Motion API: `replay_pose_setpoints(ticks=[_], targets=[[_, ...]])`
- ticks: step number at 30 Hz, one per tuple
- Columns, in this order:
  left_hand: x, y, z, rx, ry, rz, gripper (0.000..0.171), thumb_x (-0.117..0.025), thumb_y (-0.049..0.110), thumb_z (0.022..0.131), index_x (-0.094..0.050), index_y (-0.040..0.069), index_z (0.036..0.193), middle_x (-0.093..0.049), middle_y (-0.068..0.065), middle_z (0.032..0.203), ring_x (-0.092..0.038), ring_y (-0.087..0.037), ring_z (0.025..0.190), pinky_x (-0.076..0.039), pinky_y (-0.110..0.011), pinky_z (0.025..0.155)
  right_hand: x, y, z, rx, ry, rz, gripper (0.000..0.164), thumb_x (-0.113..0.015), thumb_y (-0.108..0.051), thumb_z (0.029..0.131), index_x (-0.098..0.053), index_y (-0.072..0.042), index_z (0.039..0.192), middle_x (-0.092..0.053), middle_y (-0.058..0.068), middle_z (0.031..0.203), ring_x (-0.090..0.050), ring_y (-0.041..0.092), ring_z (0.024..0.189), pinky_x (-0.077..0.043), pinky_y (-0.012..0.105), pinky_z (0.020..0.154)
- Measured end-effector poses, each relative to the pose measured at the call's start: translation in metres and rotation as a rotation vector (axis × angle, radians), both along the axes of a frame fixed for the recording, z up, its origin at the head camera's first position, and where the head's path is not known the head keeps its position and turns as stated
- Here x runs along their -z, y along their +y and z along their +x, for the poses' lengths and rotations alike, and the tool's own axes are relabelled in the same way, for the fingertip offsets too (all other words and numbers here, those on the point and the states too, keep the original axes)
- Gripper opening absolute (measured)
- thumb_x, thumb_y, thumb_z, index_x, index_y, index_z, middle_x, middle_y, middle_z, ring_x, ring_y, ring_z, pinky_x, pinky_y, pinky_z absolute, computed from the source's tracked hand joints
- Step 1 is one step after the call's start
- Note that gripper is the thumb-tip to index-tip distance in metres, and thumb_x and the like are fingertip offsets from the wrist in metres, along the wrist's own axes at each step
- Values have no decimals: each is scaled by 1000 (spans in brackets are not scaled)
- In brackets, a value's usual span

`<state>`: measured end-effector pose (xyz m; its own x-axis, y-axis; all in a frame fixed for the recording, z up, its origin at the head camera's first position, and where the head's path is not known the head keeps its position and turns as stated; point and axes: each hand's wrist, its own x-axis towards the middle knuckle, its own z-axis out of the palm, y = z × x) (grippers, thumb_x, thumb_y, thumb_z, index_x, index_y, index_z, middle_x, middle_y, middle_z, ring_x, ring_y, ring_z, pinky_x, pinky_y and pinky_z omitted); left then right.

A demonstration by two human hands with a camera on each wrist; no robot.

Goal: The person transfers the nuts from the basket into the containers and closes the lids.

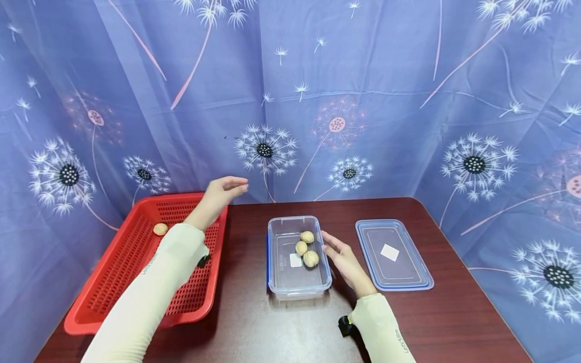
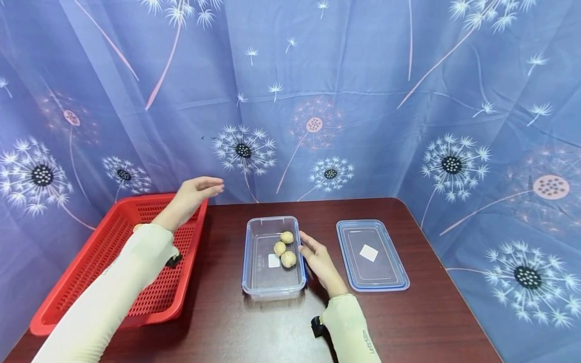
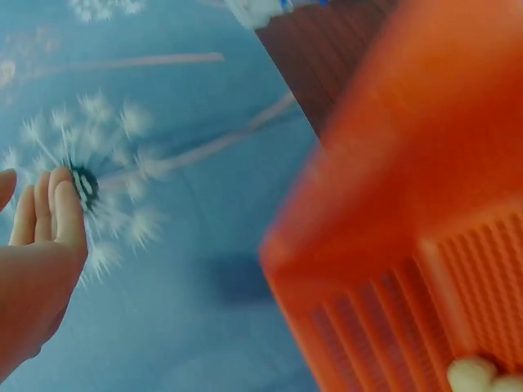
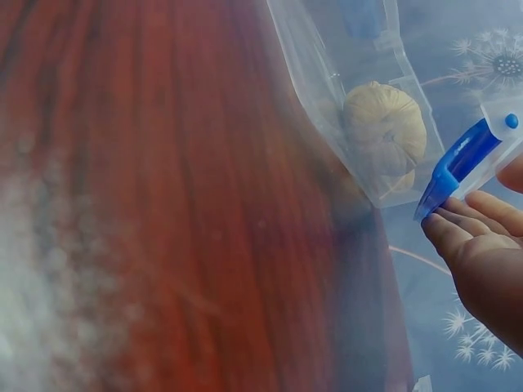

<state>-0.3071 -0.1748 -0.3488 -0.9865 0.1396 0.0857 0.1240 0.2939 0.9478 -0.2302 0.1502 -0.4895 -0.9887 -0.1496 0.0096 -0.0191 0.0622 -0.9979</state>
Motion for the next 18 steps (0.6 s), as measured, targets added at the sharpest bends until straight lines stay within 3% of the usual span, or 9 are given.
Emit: replay_pose_setpoints(ticks=[8,9,11,12,13,16,18], targets=[[19,-57,14,-92,17,-7,38,-61,19,95,-57,0,129,-62,-16,124,-60,-14,106,-43,-30,99,1,-2,0,-1,2,9,46,-50,-4,98,-41,2,143,-41,18,146,-37,30,136,-28,42,111],[21,-64,16,-103,10,-12,39,-61,20,96,-56,1,130,-60,-18,127,-60,-10,103,-45,-26,95,1,-2,-1,1,-1,9,46,-50,-4,98,-41,2,143,-42,18,146,-37,30,135,-29,41,111],[26,-80,19,-135,-44,-8,42,-61,27,96,-55,7,133,-55,-17,132,-60,-5,73,-50,-22,68,2,-2,-1,-2,5,7,46,-50,-3,98,-41,2,143,-42,18,146,-38,30,135,-30,40,110],[28,-87,21,-154,-77,-13,45,-60,31,96,-54,11,135,-53,-15,135,-54,-2,62,-46,-23,56,2,-1,-2,-5,10,7,47,-50,-3,98,-41,2,143,-42,19,146,-38,31,134,-31,39,109],[31,-95,22,-173,-91,-40,47,-60,35,96,-53,12,136,-52,-14,136,-49,3,60,-43,-21,53,2,-1,-2,-2,9,6,46,-50,-3,97,-41,2,143,-42,19,146,-39,31,134,-32,38,109],[38,-114,25,-230,-133,-110,50,-56,38,97,-50,12,139,-49,-13,138,-49,-2,66,-42,-24,56,3,0,-2,3,6,4,46,-50,-2,98,-42,2,143,-43,18,145,-40,30,134,-33,36,108],[44,-124,27,-267,-128,-161,51,-53,33,99,-47,5,141,-47,-18,139,-55,-10,97,-45,-27,78,4,0,-2,6,4,6,46,-50,-3,98,-42,2,143,-43,18,145,-39,30,134,-33,37,109]])
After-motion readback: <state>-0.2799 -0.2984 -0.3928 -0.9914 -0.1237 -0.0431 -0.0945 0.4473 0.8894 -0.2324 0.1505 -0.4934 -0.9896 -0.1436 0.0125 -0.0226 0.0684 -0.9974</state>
